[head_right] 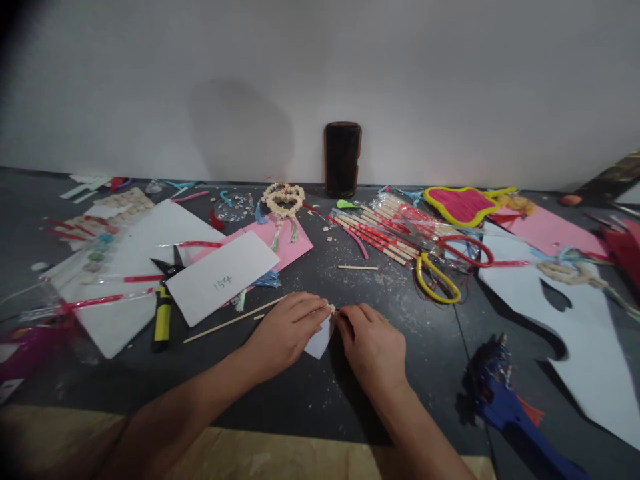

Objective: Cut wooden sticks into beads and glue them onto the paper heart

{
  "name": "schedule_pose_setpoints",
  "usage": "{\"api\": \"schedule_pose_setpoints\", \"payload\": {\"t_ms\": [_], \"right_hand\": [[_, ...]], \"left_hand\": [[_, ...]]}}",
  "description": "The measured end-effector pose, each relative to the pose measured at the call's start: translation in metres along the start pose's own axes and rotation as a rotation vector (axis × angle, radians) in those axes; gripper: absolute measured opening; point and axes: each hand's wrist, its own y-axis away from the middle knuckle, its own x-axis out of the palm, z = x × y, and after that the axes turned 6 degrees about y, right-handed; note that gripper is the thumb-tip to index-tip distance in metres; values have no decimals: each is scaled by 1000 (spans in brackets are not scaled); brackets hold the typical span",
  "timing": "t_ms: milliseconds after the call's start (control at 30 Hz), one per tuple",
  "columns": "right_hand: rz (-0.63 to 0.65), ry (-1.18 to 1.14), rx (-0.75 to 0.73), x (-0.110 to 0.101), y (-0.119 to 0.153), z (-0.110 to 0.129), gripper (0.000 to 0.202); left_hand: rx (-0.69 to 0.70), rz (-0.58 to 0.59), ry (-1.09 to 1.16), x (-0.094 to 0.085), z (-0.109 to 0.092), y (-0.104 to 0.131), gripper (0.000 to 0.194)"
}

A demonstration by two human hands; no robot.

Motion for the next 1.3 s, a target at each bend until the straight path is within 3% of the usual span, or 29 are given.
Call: {"api": "schedule_pose_setpoints", "payload": {"t_ms": [267, 567, 1067, 1167, 1300], "right_hand": [[29, -63, -21, -2, 1, -4, 18], [42, -67, 24, -3, -1, 1, 19], [128, -309, 21, -9, 2, -16, 24], [126, -359, 25, -8, 3, -18, 25], [99, -428, 37, -6, 4, -21, 27]], "left_hand": [[2, -55, 16, 3, 2, 0, 33], [-10, -17, 5, 0, 0, -1, 34], [-92, -17, -54, 2, -2, -1, 30], [-88, -51, -51, 3, 0, 1, 30], [-67, -190, -50, 2, 2, 3, 30]]}}
